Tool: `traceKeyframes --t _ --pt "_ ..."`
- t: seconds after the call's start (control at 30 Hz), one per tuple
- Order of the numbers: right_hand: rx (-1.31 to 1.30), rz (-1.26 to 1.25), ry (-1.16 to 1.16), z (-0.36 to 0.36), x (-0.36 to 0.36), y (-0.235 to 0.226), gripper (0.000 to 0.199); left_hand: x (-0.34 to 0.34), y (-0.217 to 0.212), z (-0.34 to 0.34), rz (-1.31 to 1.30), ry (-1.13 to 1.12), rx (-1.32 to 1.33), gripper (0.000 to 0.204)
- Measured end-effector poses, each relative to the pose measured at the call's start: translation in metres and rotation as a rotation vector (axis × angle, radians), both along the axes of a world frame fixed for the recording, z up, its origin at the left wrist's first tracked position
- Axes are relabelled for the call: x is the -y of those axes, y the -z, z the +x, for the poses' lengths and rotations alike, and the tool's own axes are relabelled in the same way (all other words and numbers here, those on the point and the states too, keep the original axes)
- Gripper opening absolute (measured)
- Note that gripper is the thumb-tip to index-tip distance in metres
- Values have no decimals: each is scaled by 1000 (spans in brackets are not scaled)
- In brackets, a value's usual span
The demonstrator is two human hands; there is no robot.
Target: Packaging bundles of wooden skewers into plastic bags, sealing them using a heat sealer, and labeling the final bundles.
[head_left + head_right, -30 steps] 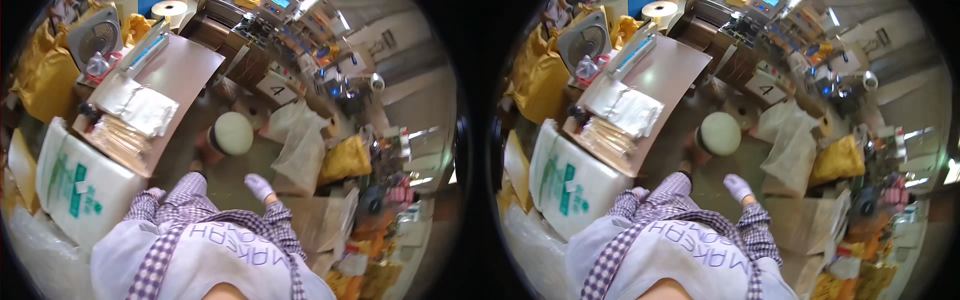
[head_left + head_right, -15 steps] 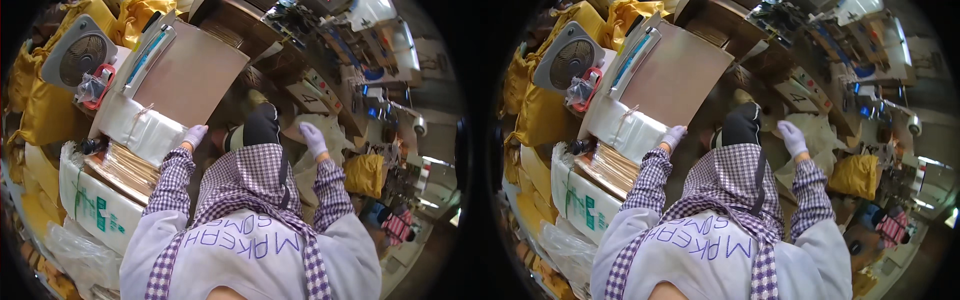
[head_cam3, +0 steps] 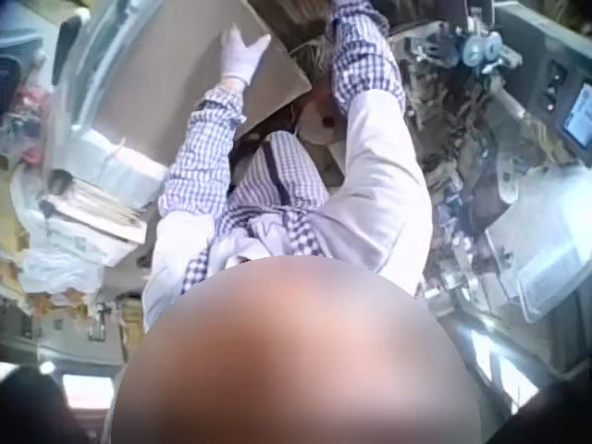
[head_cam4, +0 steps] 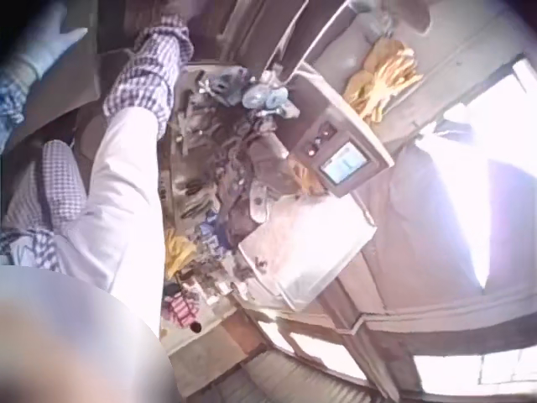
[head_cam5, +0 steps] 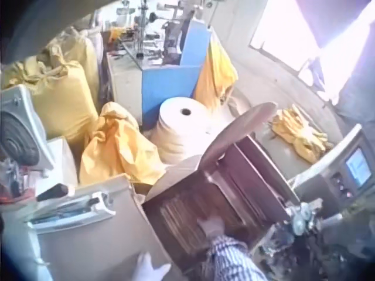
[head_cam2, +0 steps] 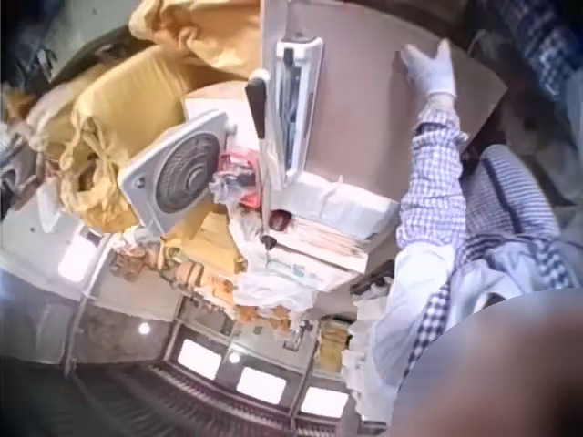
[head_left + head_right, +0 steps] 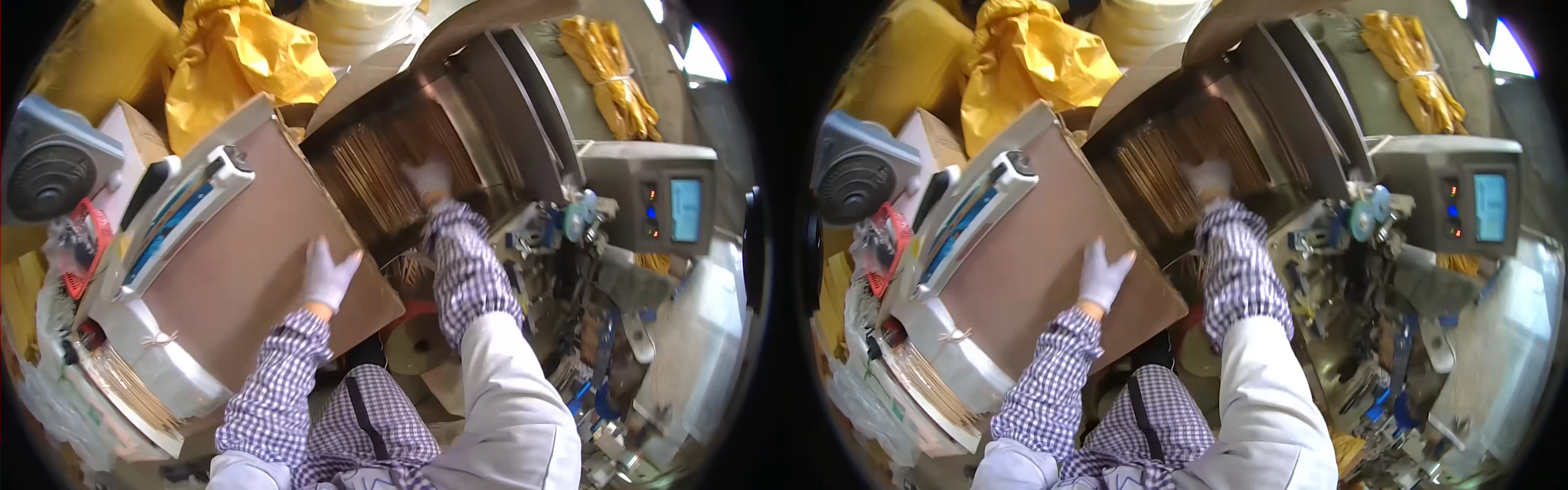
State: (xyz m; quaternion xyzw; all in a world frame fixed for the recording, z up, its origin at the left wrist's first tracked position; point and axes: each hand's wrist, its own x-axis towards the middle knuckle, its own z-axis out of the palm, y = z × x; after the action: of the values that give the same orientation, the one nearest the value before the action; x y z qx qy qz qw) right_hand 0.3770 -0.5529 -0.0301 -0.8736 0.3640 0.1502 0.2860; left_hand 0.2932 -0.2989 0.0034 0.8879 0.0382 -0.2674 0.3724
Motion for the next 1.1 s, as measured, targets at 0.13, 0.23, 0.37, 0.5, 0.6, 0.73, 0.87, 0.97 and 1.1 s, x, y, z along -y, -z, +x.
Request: traceKeyframes --t 0.13,0.23,0.37,0.5,0.6,0.73,0.87,0.97,1.1 --pt "-32 -285 114 27 102 72 80 87 31 63 90 -93 247 89" --pt "65 68 -217 51 93 83 88 101 43 84 308 -20 381 93" --pt "-143 760 -306 37 49 144 92 116 45 88 271 -97 437 96" --pt "55 1194 -141 18 -33 78 92 85 25 97 -186 -430 388 99" --pt "301 1447 -147 0 -70 36 85 44 -11 83 -698 -565 149 93" --pt "164 1140 -335 -39 -144 -61 90 -81 -48 8 -705 -686 -117 69" --pt "-44 840 -437 -85 -230 -66 94 -178 -10 -46 -648 -597 -132 75" --pt "367 92 -639 -115 -291 -32 94 -223 36 -70 -199 -462 334 74" --pt "380 21 -566 -126 -297 -22 87 -237 49 -76 -200 -250 631 75"
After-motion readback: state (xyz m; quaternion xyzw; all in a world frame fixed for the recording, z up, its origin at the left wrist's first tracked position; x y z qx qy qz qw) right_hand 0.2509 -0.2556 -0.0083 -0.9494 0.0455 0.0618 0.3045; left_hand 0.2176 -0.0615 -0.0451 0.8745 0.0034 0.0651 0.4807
